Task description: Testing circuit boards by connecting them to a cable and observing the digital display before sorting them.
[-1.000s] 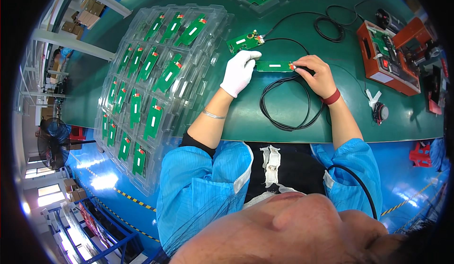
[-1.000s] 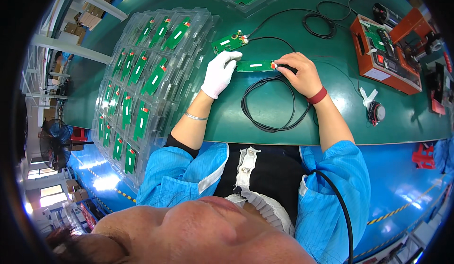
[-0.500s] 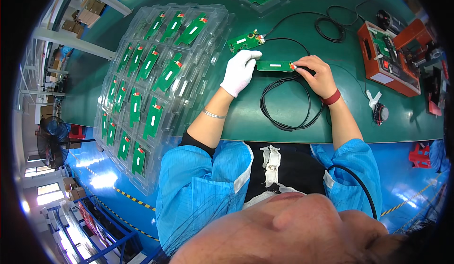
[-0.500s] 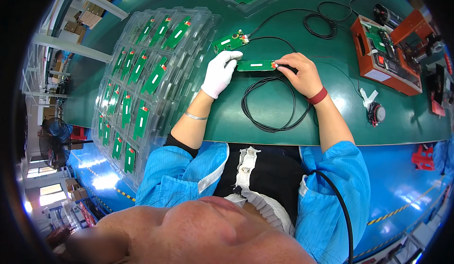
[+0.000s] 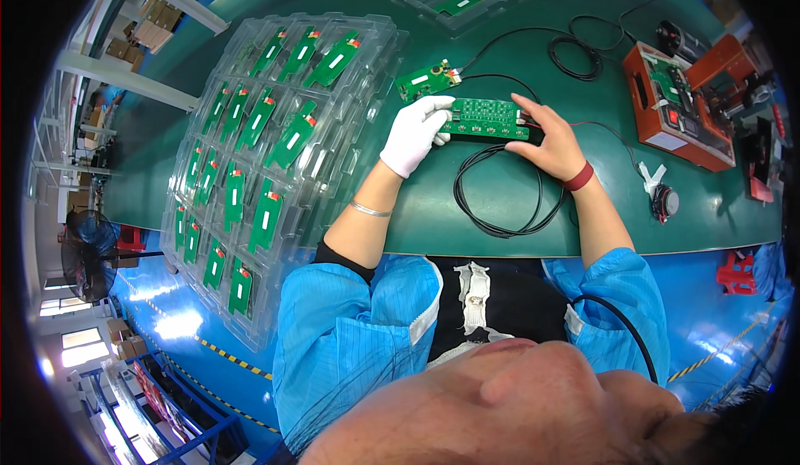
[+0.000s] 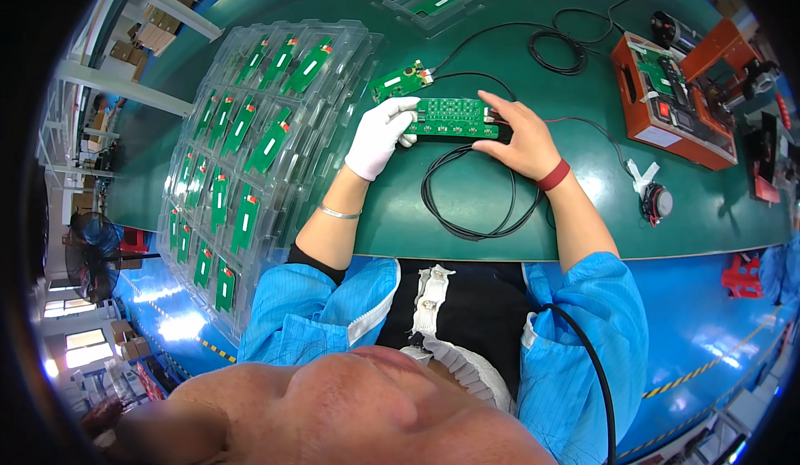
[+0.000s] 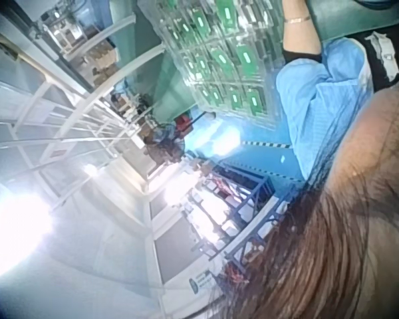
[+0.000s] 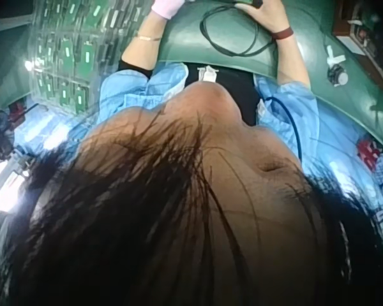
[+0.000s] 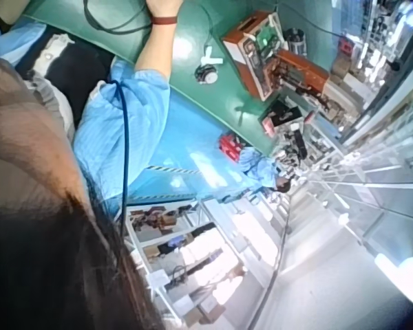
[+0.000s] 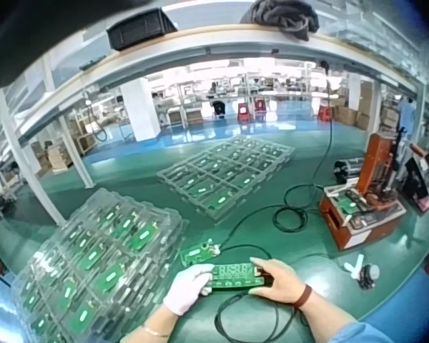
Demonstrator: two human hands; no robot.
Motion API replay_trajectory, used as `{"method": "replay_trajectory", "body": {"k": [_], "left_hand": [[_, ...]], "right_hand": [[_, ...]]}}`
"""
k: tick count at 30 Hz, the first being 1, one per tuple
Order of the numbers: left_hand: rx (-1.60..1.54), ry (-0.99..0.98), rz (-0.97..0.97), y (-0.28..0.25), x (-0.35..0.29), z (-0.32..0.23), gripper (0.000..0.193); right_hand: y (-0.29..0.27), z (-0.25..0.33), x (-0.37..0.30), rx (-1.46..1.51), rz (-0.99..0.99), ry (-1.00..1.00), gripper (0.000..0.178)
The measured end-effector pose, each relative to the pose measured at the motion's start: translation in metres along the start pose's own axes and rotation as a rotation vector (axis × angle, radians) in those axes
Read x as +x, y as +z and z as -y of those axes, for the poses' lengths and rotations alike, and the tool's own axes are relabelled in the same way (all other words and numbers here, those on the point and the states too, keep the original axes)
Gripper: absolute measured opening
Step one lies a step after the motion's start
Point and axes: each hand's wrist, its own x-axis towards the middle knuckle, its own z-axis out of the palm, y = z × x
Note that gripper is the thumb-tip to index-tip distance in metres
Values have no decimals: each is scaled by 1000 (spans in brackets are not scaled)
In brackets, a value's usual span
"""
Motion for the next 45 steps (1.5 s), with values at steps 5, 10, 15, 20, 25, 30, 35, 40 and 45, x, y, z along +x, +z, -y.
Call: {"method": "replay_trajectory", "body": {"k": [5,10,15,20,25,30,35,40,45], "left_hand": [[13,-13,4,0,0,-1,34],[6,-50,34,1,-3,-4,46],[66,30,135,4,-3,4,64],[267,282,232,-1,2,16,78],[164,217,257,-3,3,15,80],[169,198,266,-1,2,12,79],[132,184,271,-1,4,17,77],[126,193,256,0,4,17,76],[129,189,250,0,4,18,74]], "right_hand": [[-1,1,0,-135,26,-116,65],[1,3,1,-115,9,-130,66],[2,2,1,-100,20,-123,66],[4,2,1,-84,31,-96,66],[6,3,0,-65,30,-98,66],[4,4,-1,-64,29,-83,66],[4,4,-1,-59,26,-83,66],[4,5,0,-45,30,-85,66],[4,4,-1,-38,33,-79,66]]}}
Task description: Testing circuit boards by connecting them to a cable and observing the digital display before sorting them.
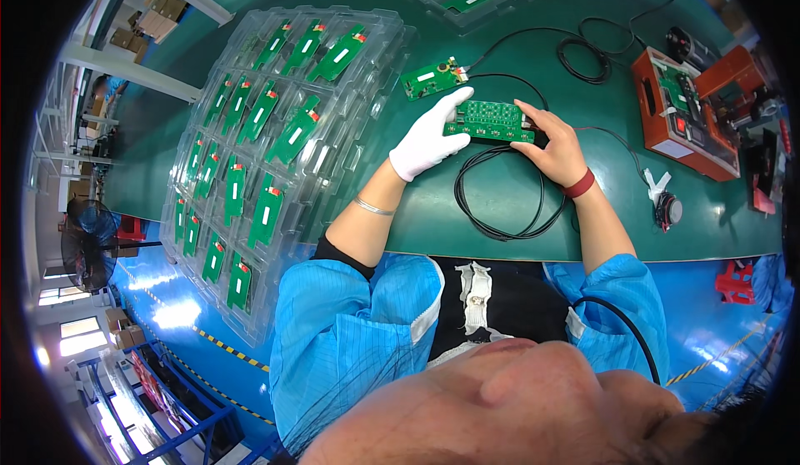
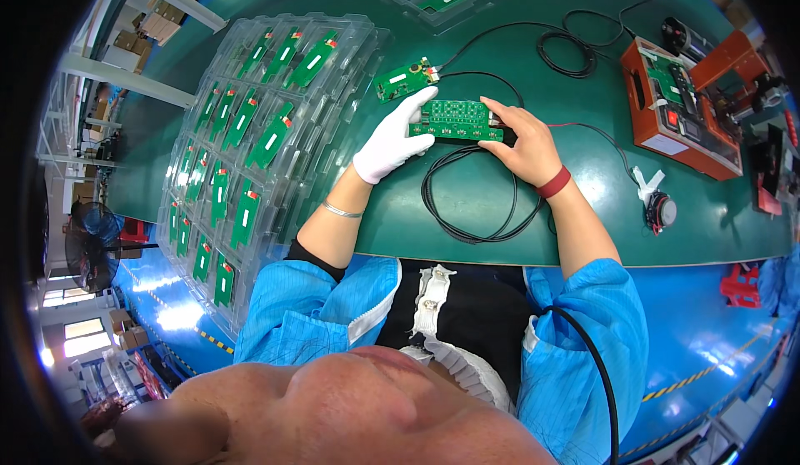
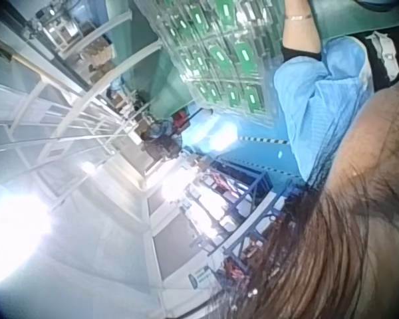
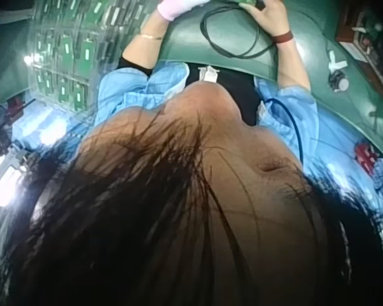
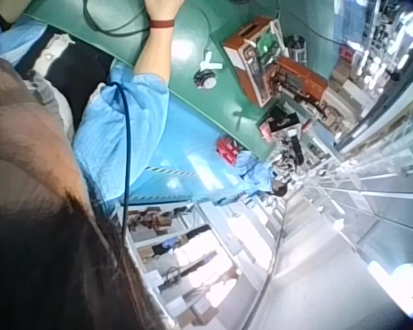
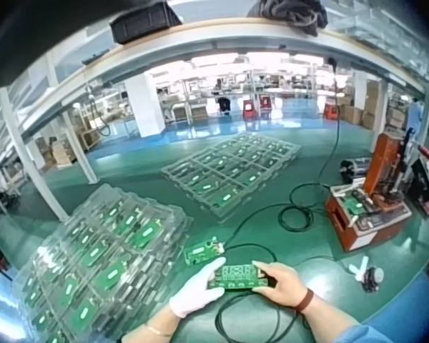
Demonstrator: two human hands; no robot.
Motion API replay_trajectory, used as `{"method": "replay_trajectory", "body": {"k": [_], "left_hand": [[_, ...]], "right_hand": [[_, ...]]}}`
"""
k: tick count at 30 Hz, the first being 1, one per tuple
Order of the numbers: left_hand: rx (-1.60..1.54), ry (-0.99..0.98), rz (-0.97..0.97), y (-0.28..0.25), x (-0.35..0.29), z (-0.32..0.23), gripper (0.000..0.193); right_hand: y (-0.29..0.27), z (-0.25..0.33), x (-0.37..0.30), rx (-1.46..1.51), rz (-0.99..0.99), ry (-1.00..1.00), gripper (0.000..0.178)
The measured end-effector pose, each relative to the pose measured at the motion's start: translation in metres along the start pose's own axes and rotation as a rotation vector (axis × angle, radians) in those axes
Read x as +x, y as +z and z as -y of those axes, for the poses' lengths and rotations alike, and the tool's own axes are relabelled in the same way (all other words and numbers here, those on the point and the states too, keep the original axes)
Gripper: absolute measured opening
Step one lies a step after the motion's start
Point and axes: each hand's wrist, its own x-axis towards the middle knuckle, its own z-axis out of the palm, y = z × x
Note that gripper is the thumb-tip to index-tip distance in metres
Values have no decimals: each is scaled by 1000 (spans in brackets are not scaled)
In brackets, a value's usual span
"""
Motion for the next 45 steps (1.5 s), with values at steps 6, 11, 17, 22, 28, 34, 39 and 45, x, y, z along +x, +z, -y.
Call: {"method": "replay_trajectory", "body": {"k": [6,11,17,22,28,34,39,45], "left_hand": [[-5,-26,-34,2,-2,-9,71],[-55,-116,-44,3,-3,-16,68],[-85,-139,-62,4,-3,-14,64],[-70,-118,-85,5,-2,-16,63],[-88,-80,-91,4,-3,-14,64],[-101,-122,-83,6,-4,-18,63],[-142,-31,-133,9,-1,-5,62],[-123,3,-133,8,0,-6,60]], "right_hand": [[1,0,1,9,13,4,66],[1,-2,-1,6,22,7,66],[2,-3,0,5,32,20,66],[3,-3,-1,4,29,18,66],[5,-1,-1,8,8,9,66],[3,0,-1,-13,13,19,65],[4,2,0,6,12,7,65],[6,2,-1,10,7,-12,66]]}}
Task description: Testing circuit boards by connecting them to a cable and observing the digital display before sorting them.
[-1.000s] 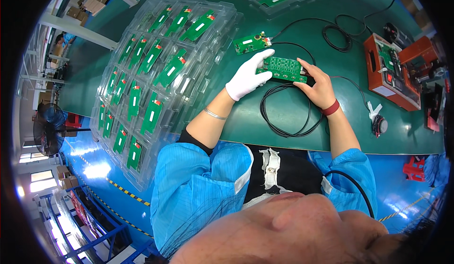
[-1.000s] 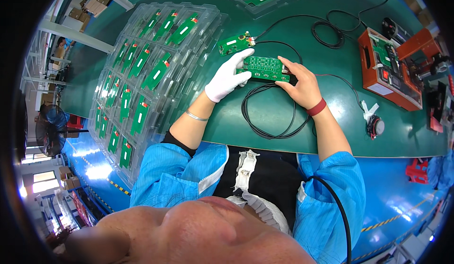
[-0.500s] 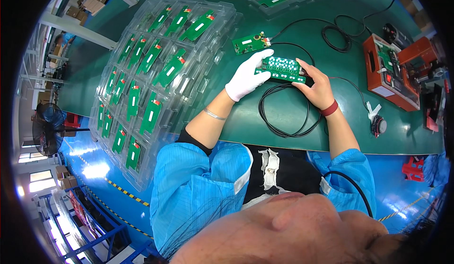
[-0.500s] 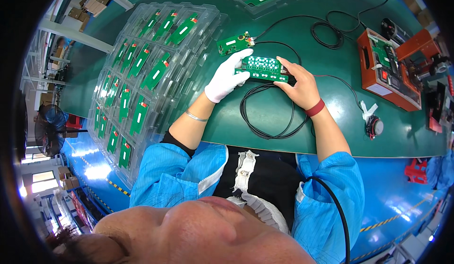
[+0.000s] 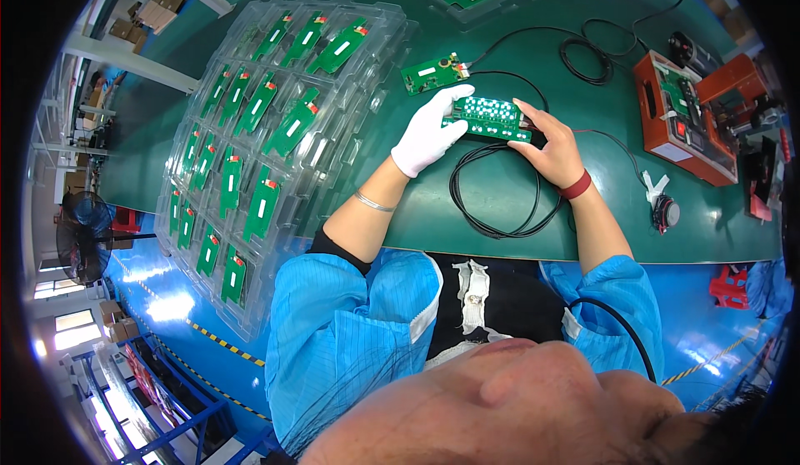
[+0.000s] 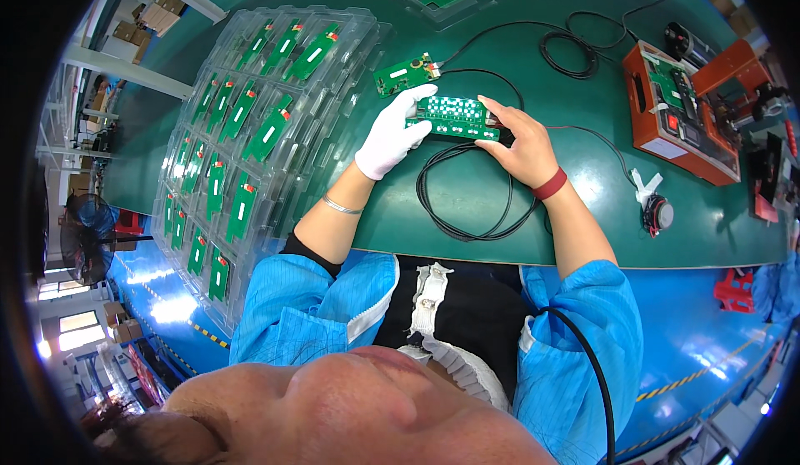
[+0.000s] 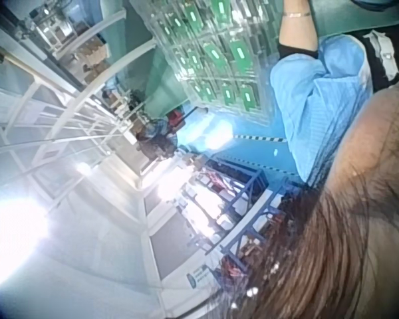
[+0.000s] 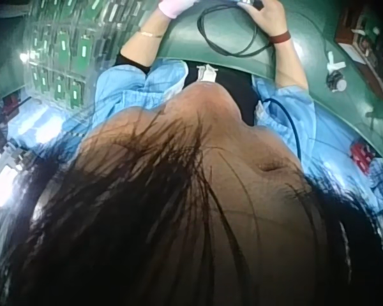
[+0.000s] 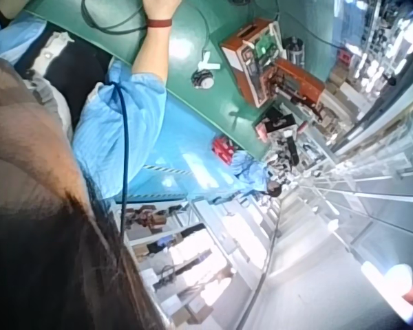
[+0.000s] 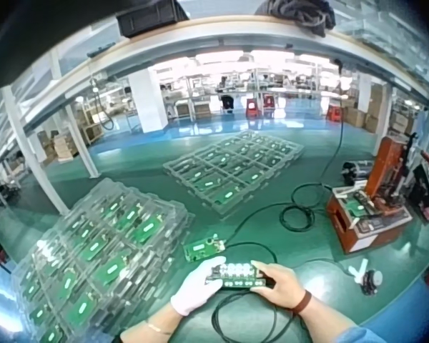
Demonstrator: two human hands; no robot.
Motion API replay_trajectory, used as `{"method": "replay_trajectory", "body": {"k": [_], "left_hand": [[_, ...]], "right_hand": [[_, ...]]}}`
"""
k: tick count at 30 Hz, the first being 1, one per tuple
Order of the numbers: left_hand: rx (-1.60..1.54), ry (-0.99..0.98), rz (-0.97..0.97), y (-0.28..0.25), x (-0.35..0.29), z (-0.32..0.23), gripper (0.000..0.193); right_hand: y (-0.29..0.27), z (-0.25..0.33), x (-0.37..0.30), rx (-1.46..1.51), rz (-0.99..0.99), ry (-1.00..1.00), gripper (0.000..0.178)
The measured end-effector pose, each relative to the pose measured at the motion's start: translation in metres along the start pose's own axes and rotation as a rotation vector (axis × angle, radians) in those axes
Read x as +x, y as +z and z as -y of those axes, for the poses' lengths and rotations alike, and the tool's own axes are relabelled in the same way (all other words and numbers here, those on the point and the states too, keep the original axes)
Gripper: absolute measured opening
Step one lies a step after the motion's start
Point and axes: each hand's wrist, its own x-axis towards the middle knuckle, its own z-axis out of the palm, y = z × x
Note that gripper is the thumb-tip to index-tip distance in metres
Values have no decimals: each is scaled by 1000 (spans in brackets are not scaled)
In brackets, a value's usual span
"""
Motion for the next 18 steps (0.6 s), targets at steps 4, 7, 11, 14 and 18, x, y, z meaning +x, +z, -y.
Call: {"method": "replay_trajectory", "body": {"k": [4,7,11,14,18], "left_hand": [[-1,12,19,-1,1,0,61],[-26,-20,12,-1,-1,1,60],[-10,-34,11,0,-1,-2,60],[14,-38,12,0,-1,-3,60],[-8,-51,17,-1,-1,-4,60]], "right_hand": [[-1,0,-1,6,5,9,66],[-1,1,0,3,12,13,66],[-1,0,0,0,11,19,67],[-1,-1,-1,-1,8,24,67],[0,-2,-1,-2,-2,5,67]]}}
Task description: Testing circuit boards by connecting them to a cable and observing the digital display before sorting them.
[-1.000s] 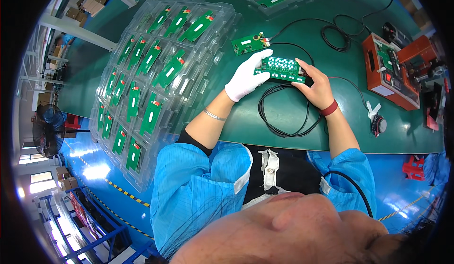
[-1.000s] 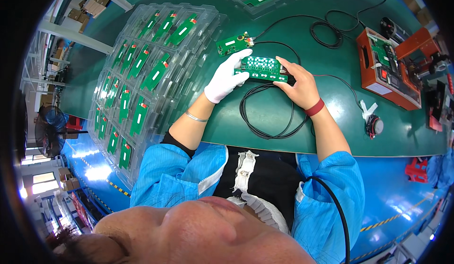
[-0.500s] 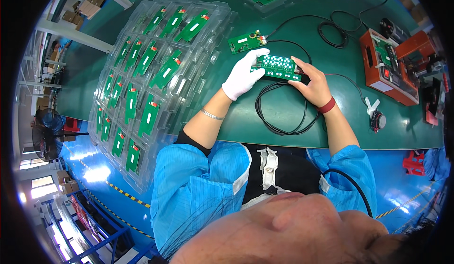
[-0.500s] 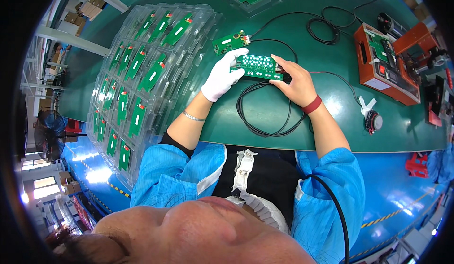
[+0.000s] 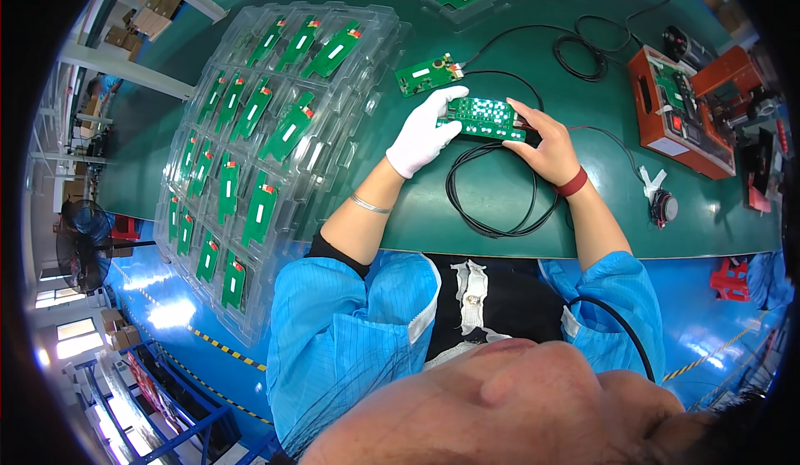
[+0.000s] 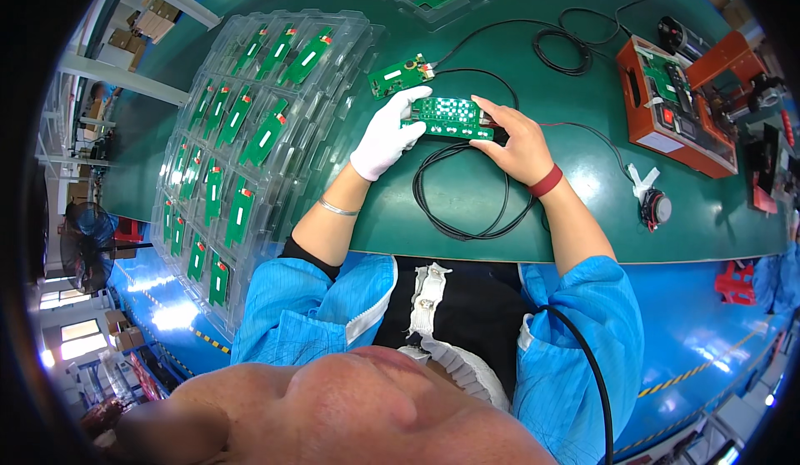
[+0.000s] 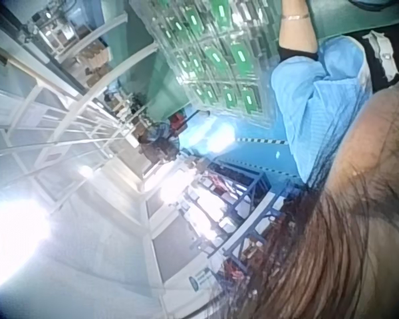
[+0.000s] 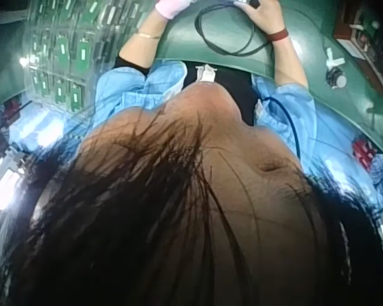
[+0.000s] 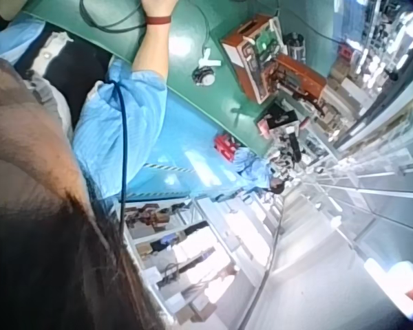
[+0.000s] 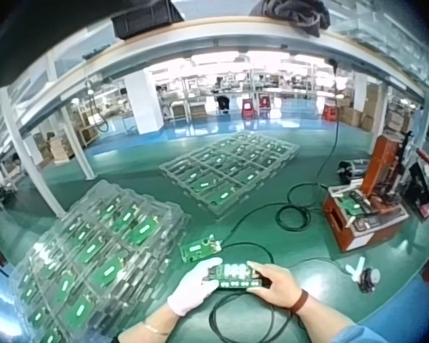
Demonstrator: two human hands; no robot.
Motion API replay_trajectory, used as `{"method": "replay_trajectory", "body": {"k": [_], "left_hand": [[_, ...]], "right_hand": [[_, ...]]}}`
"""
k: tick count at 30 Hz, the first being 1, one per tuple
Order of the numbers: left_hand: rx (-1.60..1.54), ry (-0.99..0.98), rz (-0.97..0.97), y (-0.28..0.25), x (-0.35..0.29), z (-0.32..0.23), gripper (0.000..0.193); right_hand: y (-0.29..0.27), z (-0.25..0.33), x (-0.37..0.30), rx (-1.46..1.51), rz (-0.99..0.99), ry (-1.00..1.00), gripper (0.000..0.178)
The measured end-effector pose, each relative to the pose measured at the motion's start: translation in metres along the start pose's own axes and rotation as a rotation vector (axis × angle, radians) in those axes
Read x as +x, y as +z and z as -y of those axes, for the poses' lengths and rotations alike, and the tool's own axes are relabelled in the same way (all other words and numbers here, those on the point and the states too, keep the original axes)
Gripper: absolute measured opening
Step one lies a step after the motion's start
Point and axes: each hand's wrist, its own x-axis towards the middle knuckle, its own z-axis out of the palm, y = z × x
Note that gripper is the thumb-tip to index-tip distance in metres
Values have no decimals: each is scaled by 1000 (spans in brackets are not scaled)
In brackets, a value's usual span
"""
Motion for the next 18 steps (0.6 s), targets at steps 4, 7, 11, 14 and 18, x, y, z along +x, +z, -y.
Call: {"method": "replay_trajectory", "body": {"k": [4,7,11,14,18], "left_hand": [[-28,-149,25,-3,-2,-8,59],[-36,-171,35,-3,-1,-9,59],[-33,-91,36,-3,-1,-3,60],[251,174,-24,-3,2,11,62],[369,162,-42,2,2,6,64]], "right_hand": [[-1,0,0,3,4,11,67],[-1,0,0,4,4,13,67],[-1,1,0,5,3,9,67],[-2,4,2,18,27,42,67],[-1,3,0,6,46,58,67]]}}
